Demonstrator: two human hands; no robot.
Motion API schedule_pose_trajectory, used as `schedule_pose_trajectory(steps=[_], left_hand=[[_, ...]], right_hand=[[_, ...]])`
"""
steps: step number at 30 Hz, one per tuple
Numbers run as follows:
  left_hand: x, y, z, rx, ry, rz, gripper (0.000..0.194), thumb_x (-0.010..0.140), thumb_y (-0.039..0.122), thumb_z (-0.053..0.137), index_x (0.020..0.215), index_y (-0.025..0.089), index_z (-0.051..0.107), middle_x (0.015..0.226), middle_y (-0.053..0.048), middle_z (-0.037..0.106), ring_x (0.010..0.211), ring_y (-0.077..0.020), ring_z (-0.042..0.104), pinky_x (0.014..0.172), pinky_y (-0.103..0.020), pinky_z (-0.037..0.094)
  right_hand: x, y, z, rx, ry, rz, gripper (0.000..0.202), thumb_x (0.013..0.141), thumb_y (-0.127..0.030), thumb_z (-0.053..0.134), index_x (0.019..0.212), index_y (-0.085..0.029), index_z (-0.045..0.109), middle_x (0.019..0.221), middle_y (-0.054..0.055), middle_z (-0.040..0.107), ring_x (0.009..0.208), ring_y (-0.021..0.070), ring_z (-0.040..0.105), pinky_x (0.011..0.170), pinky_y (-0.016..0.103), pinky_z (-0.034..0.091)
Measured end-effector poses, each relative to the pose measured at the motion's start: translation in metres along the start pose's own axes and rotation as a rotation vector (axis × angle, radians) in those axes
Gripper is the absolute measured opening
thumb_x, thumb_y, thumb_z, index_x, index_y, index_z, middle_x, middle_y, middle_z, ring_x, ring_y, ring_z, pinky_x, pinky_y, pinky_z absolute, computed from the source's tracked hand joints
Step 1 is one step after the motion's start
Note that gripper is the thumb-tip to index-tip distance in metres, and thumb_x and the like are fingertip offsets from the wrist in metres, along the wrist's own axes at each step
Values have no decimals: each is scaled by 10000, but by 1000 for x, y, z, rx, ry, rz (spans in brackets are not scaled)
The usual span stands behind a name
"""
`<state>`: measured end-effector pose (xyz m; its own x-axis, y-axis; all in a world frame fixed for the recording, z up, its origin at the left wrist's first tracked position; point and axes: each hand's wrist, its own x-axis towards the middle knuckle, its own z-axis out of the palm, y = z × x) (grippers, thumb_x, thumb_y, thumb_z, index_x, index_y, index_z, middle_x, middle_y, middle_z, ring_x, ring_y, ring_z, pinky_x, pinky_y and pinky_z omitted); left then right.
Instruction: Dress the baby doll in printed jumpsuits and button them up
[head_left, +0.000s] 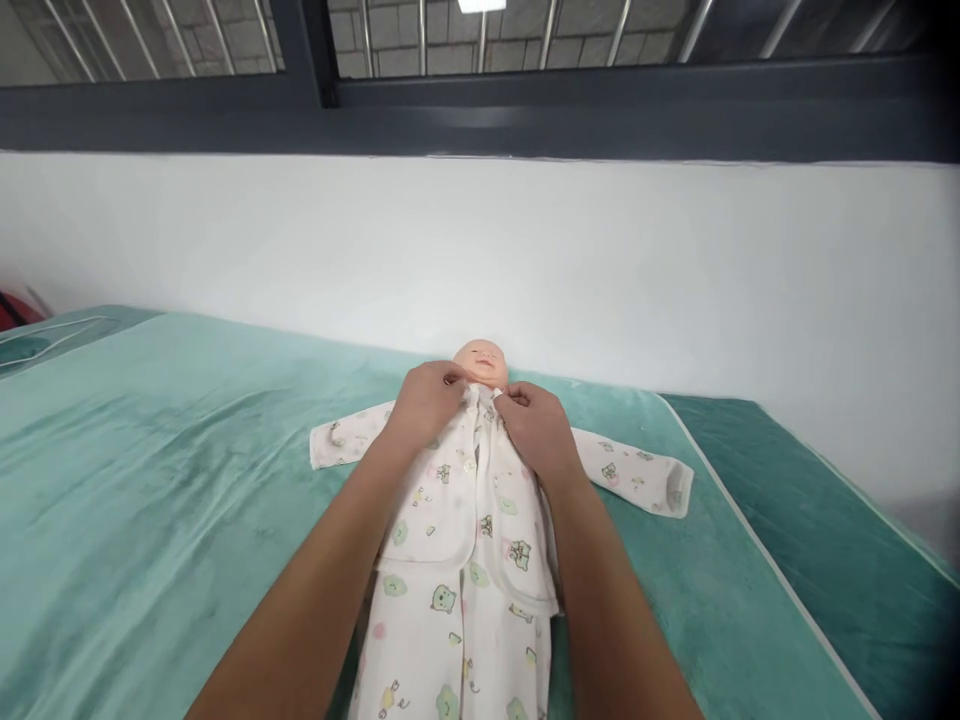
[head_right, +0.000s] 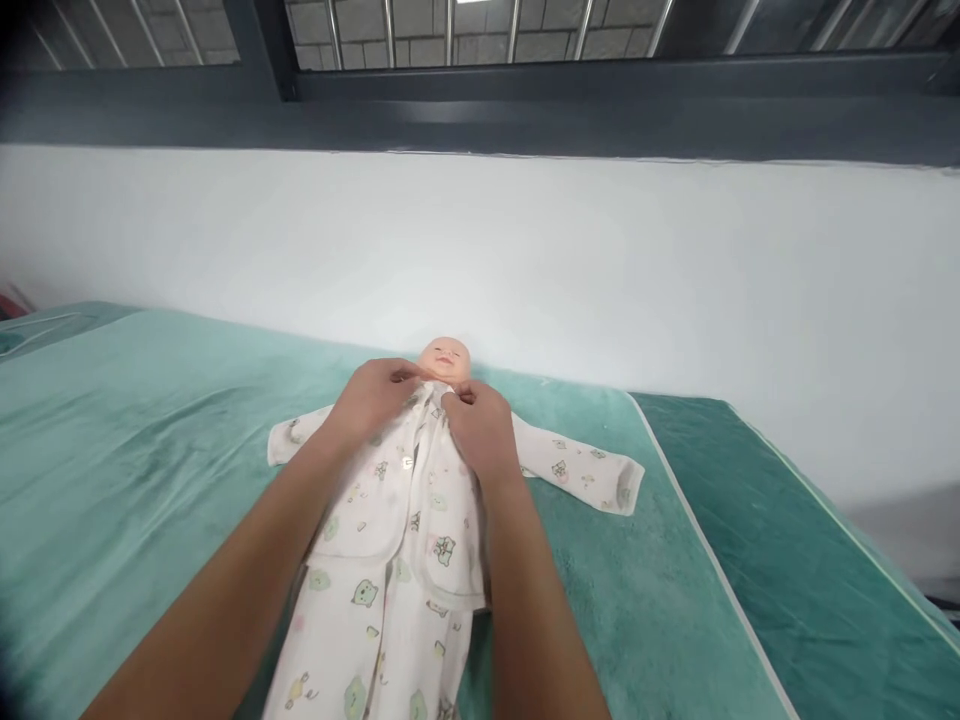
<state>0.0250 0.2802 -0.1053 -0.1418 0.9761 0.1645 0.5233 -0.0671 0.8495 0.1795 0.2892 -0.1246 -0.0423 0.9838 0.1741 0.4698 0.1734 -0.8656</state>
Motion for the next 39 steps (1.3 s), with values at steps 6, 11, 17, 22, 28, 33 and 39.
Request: schedule_pose_trajectory(steps=[6, 11, 17, 22, 28, 33, 39], left_hand=[[3, -7, 11, -85, -11, 7, 117, 782, 269, 628, 741, 209, 720, 865, -35, 750, 807, -199, 654, 766, -311, 473], [0, -15, 12, -214, 9, 21, 123, 785, 273, 631, 744, 189, 710, 882, -35, 753, 831, -187, 667, 800, -305, 477], [2, -21, 13, -376, -14, -63, 121, 742, 277, 692, 794, 169, 710, 896, -55, 750, 838, -184, 670, 761, -288, 479], [1, -21, 13, -437, -26, -83, 150, 756, 296, 689, 844, 175, 702, 841, -48, 731, 753, -165, 652, 703, -276, 475], [1, -22, 12, -319, -55, -56, 236, 736, 339, 710, 929, 202, 710, 874, -46, 727, 785, -175, 650, 687, -279, 463], [0, -23, 12, -358, -83, -45, 224, 760, 287, 651, 962, 205, 703, 815, -31, 699, 685, -139, 601, 636, -265, 434], [-3, -19, 11, -366, -85, -64, 263, 729, 200, 639, 981, 194, 714, 820, -33, 690, 691, -141, 602, 650, -269, 447]], right_hand=[[1, 2, 6, 167, 9, -4, 176, 774, -337, 569, 802, -209, 687, 778, 0, 682, 742, 177, 570, 691, 286, 408], [2, 6, 9, 260, -51, -60, 228, 820, -359, 558, 901, -228, 727, 893, 8, 727, 849, 191, 627, 770, 296, 455], [2, 4, 10, 210, -29, -58, 211, 797, -368, 618, 909, -231, 734, 1015, 37, 726, 921, 198, 645, 825, 312, 473], [1, 1, 10, 147, -75, -30, 200, 775, -385, 640, 876, -225, 707, 917, 26, 702, 813, 181, 616, 756, 309, 456], [0, 1, 11, 75, -130, 30, 231, 760, -371, 637, 938, -224, 650, 859, -4, 643, 754, 159, 546, 718, 304, 415], [1, 2, 12, 92, -151, 42, 247, 755, -362, 639, 957, -223, 614, 892, -3, 626, 770, 153, 535, 738, 305, 419], [2, 3, 13, 121, -150, 78, 293, 721, -354, 668, 971, -213, 607, 937, 21, 641, 796, 163, 557, 726, 303, 444]])
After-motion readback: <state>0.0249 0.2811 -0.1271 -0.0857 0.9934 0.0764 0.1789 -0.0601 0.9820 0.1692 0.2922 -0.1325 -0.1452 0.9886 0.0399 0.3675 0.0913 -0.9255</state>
